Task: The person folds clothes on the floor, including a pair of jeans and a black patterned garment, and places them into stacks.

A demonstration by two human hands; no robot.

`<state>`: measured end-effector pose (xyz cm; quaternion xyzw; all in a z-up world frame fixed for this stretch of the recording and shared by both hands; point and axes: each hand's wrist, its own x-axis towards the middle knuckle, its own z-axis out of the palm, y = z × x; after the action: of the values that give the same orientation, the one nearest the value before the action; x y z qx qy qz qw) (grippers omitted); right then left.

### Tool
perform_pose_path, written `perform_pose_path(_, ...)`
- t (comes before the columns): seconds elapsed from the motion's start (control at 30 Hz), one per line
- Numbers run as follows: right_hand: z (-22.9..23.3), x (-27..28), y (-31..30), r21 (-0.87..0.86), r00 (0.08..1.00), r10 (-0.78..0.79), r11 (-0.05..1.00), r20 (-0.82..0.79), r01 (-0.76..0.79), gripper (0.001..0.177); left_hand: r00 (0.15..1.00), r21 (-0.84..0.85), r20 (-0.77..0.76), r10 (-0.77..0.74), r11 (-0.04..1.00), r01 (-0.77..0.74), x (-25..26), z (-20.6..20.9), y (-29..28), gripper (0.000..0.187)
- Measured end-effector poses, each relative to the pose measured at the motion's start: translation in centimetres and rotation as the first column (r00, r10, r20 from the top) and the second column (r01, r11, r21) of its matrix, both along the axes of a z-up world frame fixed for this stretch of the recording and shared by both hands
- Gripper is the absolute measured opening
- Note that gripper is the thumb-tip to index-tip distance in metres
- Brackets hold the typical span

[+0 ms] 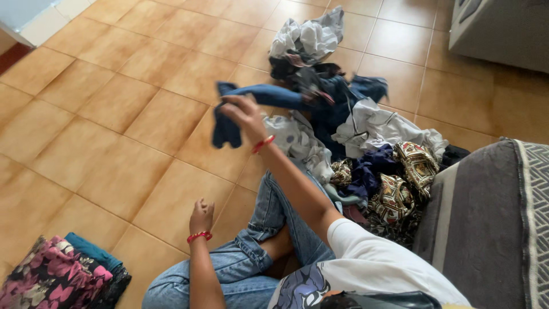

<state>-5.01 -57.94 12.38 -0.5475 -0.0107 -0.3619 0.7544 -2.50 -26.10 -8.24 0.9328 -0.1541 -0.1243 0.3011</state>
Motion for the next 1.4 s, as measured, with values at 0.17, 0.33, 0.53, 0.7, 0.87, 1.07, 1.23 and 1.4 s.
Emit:
perform_pose_path(0.17, 2.7, -3.6, 12.9, -0.561, 0.83, 0.525, 0.637, -0.189, -0.53, 0.042, 0.938, -0.412, 0.079, 0.338, 0.868, -0.278, 0.4, 0.2, 1.7, 0.051)
perform_pose_path(0.33, -3.7, -2.8, 12.4, -0.627, 0.773, 0.405, 0.453, -0.488, -0.633, 0.043, 0.788, -0.47, 0.008, 0.616, 0.698, -0.54, 1.1, 0.0, 3.8, 0.073)
perform_pose_path(0.53, -14.1, -1.5, -1.7, -0.59, 0.903, -0.411, 0.762, -0.126, 0.265, 0.058, 0.85, -0.561, 0.052, 0.524, 0.72, -0.409, 1.6, -0.8, 2.7, 0.07)
perform_pose_path(0.7, -16.3, -6.2, -18.0, -0.716, 0.172, -0.969, 0.249, -0.18, 0.652, 0.089, 0.864, -0.431, 0.181, 0.47, 0.828, -0.359, 1.5, -1.0, 1.6, 0.064)
perform_pose_path(0.87, -15.3, -7.6, -21.4, -0.591, 0.049, -0.701, 0.633, -0.711, 0.5, 0.092, 0.883, -0.348, 0.2, 0.424, 0.873, -0.341, 1.2, -0.6, 1.0, 0.054)
perform_pose_path(1.07, -8.2, 0.0, -12.6, -0.481, 0.723, -0.66, 0.711, -0.206, 0.512, 0.034, 0.962, -0.278, -0.056, 0.268, 0.921, -0.273, 0.9, 0.1, 0.9, 0.064)
perform_pose_path(1.23, 4.4, 5.3, 2.1, -0.447, 0.931, -0.355, 0.822, 0.08, 0.352, 0.021, 0.81, -0.231, -0.583, -0.063, 0.969, -0.091, -1.5, 0.0, -0.3, 0.076)
perform_pose_path(1.4, 12.1, 10.0, 16.5, -0.795, 0.952, 0.148, 0.592, 0.268, 0.132, 0.063, 0.658, -0.336, -0.714, -0.241, 0.942, -0.019, -2.5, -0.6, 0.1, 0.084)
